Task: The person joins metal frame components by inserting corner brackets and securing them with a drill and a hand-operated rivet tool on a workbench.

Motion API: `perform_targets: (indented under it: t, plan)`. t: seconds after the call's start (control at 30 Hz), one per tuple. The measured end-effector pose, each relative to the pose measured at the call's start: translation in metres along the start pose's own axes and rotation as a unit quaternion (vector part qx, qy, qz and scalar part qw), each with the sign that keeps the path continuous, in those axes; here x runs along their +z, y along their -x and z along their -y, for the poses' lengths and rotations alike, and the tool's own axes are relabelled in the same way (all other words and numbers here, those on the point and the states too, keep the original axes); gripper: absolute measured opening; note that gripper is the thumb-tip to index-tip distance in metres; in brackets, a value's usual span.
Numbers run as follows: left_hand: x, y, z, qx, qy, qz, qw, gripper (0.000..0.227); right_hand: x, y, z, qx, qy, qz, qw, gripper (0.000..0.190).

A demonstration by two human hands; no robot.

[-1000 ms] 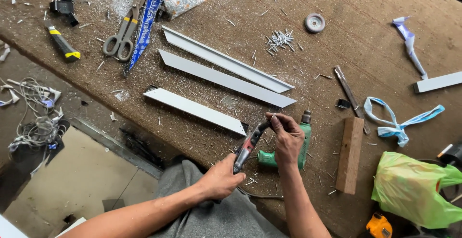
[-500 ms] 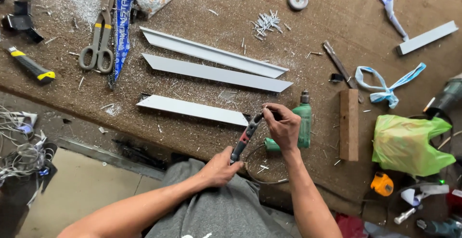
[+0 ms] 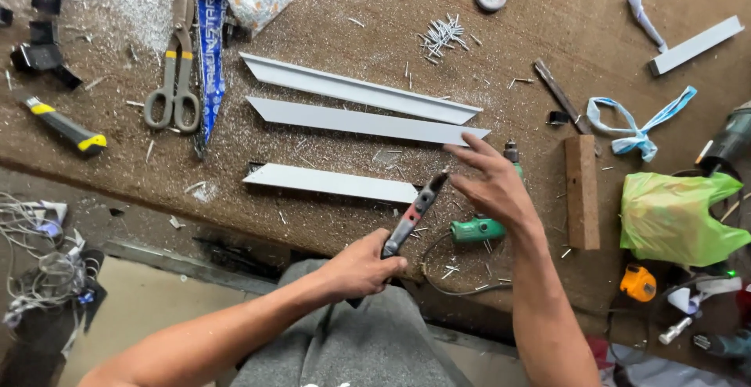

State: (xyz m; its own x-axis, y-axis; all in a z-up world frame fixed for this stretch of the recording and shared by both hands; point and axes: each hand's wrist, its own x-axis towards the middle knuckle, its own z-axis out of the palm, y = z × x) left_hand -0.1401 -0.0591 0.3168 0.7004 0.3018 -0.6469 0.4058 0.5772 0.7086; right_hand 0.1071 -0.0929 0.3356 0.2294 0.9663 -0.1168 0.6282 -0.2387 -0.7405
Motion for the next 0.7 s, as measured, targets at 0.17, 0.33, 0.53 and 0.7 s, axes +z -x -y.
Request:
perform_targets:
  t: [0.17,0.33,0.53,0.7]
  plan:
    - [0.013,-0.001,-0.024,0.037,0.153,0.036,0.987,0.026,0.135,0.069,-0.103,0.093,-0.199,0.058,0.974,0.087]
    - [0.041,-0.061,0.042,0.004,0.222,0.121,0.967,0.024,0.113,0.103,-0.082,0.251,-0.420,-0.046,0.871,0.102]
    - [0.017,-0.120,0.074,-0.062,0.041,0.212,0.974,0.055,0.123,0.124,-0.091,0.088,-0.827,-0.045,0.553,0.063]
    - [-0.051,-0.223,0.130,0.325,-0.490,-0.066,0.807,0.056,0.108,0.116,-0.104,0.341,-0.578,-0.106,0.734,0.067]
